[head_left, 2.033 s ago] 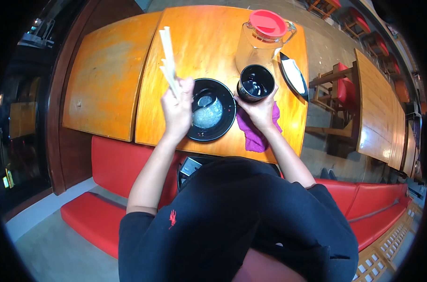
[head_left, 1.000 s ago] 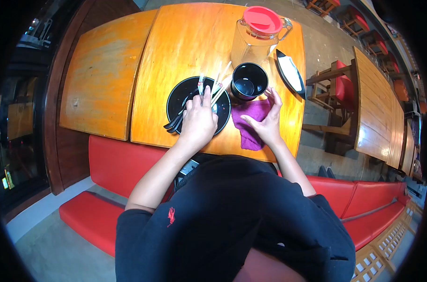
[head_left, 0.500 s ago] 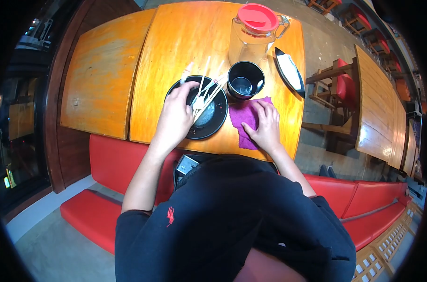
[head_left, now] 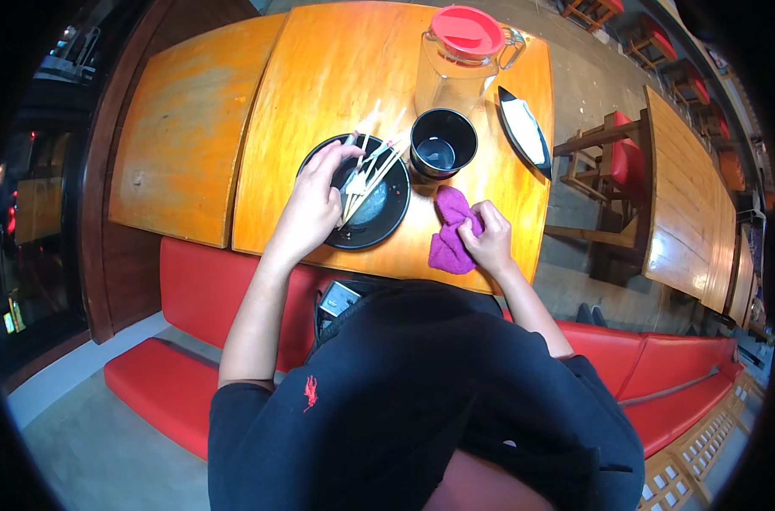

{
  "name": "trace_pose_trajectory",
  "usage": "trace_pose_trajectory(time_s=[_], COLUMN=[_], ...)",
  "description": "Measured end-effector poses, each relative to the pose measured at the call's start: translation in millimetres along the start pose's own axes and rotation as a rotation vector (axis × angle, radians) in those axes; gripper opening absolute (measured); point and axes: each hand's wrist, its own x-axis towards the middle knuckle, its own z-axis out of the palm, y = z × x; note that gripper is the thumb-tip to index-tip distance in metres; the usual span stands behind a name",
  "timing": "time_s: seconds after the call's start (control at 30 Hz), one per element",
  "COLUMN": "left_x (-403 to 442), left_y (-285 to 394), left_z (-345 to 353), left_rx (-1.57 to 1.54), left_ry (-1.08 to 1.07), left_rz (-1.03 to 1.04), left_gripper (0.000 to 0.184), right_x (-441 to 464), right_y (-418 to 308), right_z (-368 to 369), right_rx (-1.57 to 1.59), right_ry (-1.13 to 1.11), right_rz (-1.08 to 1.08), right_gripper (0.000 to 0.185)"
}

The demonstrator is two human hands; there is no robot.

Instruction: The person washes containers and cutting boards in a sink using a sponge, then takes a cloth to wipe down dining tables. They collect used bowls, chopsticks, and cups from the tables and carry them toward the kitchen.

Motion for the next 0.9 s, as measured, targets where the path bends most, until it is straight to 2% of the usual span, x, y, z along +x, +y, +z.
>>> trace_pose_trajectory(time_s=[0.1,0.23,0.37,0.4,0.43,0.5,0.57,0.6,0.63,0.7,0.73,0.77,0.83,0.9], left_x=[0,0,-5,-8,-14,-20,-21,-23,-24,-25,-27,-29,-33,-37], left_y=[10,4,23,31,37,51,56,63,65,65,57,50,24,-4], left_z=[6,7,-1,1,1,-2,-6,-10,-17,-28,-36,-46,-81,-116], left_rx=[-0.22,0.09,-0.056,-0.257,-0.399,-0.635,-0.601,-0.601,-0.635,-0.769,-0.88,-0.942,-0.892,-0.774], left_ry=[0.075,0.266,0.393,0.372,0.31,0.17,0.053,0.021,0.001,0.066,0.054,0.122,0.159,0.28], left_rz=[-0.214,-0.017,0.047,-0.023,-0.021,0.094,0.243,0.242,0.279,0.242,0.172,0.15,0.173,0.221], left_gripper=[0.057,0.053,0.031,0.022,0.021,0.021,0.027,0.036,0.045,0.048,0.046,0.038,0.022,0.015], right_x=[2,8,23,28,33,47,65,73,79,94,106,112,124,133], right_y=[-10,-35,-68,-75,-84,-110,-140,-150,-169,-200,-208,-223,-248,-277], right_z=[-7,-22,-44,-47,-50,-51,-44,-38,-35,-24,-10,2,24,53], right_rx=[0.071,0.179,0.33,0.401,0.472,0.423,0.477,0.563,0.624,0.639,0.596,0.653,0.565,0.507], right_ry=[0.054,0.107,0.137,0.148,0.158,0.232,0.287,0.3,0.229,0.23,0.327,0.322,0.264,0.217], right_rz=[0.007,-0.006,-0.046,-0.063,-0.08,-0.112,-0.114,-0.14,-0.06,-0.096,-0.265,-0.268,-0.363,-0.412], right_gripper=[0.011,0.012,0.013,0.013,0.013,0.015,0.018,0.021,0.037,0.047,0.04,0.04,0.034,0.032])
